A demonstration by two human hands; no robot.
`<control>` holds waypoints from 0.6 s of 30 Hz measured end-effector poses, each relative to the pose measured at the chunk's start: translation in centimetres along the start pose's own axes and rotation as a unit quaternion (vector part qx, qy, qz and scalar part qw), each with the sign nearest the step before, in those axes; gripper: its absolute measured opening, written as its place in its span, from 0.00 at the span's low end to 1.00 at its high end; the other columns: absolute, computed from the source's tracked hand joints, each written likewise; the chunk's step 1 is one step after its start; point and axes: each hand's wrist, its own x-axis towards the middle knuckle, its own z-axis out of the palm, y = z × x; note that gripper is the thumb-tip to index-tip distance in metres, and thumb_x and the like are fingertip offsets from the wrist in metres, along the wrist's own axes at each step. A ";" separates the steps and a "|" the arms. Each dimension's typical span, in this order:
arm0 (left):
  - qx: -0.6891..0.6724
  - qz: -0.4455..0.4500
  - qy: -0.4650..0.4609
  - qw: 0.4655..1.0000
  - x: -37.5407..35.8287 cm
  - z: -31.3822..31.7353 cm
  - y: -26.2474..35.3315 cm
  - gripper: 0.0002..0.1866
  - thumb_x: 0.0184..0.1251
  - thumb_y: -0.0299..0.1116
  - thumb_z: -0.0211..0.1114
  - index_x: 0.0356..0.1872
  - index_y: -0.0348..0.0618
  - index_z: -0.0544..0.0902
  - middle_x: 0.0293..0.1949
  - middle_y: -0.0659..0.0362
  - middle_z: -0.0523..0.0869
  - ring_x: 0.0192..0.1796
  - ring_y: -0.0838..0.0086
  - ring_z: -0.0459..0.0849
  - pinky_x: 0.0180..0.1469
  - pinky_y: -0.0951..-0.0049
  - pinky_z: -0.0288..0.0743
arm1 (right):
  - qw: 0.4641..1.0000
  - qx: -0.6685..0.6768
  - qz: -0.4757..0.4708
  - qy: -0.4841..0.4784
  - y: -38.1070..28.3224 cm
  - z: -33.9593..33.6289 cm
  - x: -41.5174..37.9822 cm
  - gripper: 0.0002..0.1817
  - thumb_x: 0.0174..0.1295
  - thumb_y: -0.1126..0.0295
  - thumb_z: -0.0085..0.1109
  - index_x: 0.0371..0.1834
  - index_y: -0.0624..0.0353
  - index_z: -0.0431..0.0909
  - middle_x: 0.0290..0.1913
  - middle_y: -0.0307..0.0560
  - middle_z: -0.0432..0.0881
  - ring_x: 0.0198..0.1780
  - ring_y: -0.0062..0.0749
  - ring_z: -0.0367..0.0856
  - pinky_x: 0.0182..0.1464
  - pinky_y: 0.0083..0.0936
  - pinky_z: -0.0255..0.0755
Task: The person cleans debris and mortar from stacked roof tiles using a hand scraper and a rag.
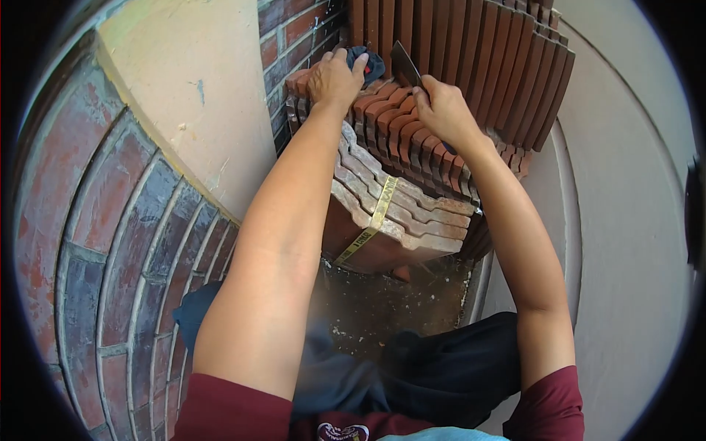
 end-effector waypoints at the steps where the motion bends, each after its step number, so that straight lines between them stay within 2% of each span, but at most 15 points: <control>1: -0.006 -0.003 0.007 1.000 0.2 -0.1 -0.1 0.26 0.71 0.56 0.60 0.52 0.43 0.82 0.53 0.47 0.81 0.54 0.47 0.83 0.55 0.50 0.77 | 1.000 -0.004 0.004 -0.005 -0.1 0.4 0.0 0.13 0.70 0.67 0.51 0.36 0.69 0.76 0.33 0.70 0.82 0.41 0.70 0.81 0.46 0.55 0.74; 4: -0.015 -0.011 0.016 1.000 0.2 -0.2 0.1 0.26 0.72 0.55 0.58 0.52 0.41 0.81 0.53 0.46 0.80 0.54 0.46 0.83 0.54 0.49 0.77 | 1.000 -0.021 0.016 -0.014 -0.3 1.2 0.4 0.13 0.70 0.67 0.51 0.36 0.69 0.76 0.35 0.72 0.82 0.44 0.70 0.81 0.48 0.56 0.74; 5: -0.035 -0.025 0.029 0.999 0.2 -0.4 0.2 0.25 0.71 0.54 0.60 0.53 0.41 0.83 0.54 0.47 0.80 0.56 0.49 0.82 0.57 0.50 0.75 | 1.000 -0.025 0.013 -0.010 -0.5 1.6 0.6 0.13 0.70 0.67 0.51 0.37 0.69 0.76 0.35 0.72 0.82 0.44 0.70 0.81 0.48 0.57 0.74; 8: 0.045 0.004 0.086 0.995 -0.3 -0.6 0.1 0.24 0.69 0.52 0.62 0.53 0.42 0.84 0.53 0.49 0.81 0.59 0.54 0.79 0.61 0.53 0.69 | 0.999 -0.038 -0.010 0.006 -1.0 3.1 1.1 0.13 0.69 0.67 0.51 0.37 0.69 0.76 0.35 0.72 0.83 0.43 0.69 0.82 0.49 0.57 0.75; 11: 0.079 -0.048 0.051 0.994 -0.3 -0.9 0.0 0.23 0.64 0.51 0.65 0.50 0.44 0.86 0.49 0.50 0.83 0.61 0.56 0.77 0.63 0.53 0.66 | 0.998 -0.052 -0.013 0.014 -1.7 4.4 1.9 0.13 0.69 0.68 0.51 0.36 0.70 0.76 0.35 0.73 0.83 0.43 0.69 0.83 0.49 0.56 0.76; 13: 0.090 -0.044 0.062 0.993 -0.3 -0.7 -0.1 0.22 0.64 0.51 0.66 0.49 0.45 0.86 0.50 0.50 0.83 0.60 0.56 0.78 0.63 0.53 0.63 | 0.998 -0.068 0.012 0.004 -1.5 5.5 2.5 0.13 0.69 0.68 0.51 0.37 0.71 0.76 0.34 0.73 0.82 0.43 0.70 0.83 0.49 0.55 0.77; 16: 0.088 -0.048 0.055 0.993 -0.3 -0.5 -0.1 0.22 0.64 0.50 0.66 0.51 0.45 0.86 0.51 0.51 0.83 0.61 0.58 0.78 0.64 0.55 0.62 | 0.996 -0.073 -0.008 0.058 -1.6 6.5 3.0 0.12 0.67 0.69 0.53 0.35 0.70 0.75 0.31 0.71 0.81 0.40 0.69 0.82 0.45 0.55 0.76; 18: 0.083 -0.053 0.050 0.994 -0.4 -0.8 0.0 0.22 0.64 0.49 0.66 0.52 0.46 0.86 0.52 0.52 0.84 0.61 0.59 0.77 0.64 0.57 0.62 | 0.994 -0.079 -0.018 0.071 -1.8 6.1 4.1 0.13 0.68 0.68 0.52 0.39 0.71 0.76 0.36 0.74 0.82 0.42 0.71 0.82 0.47 0.55 0.77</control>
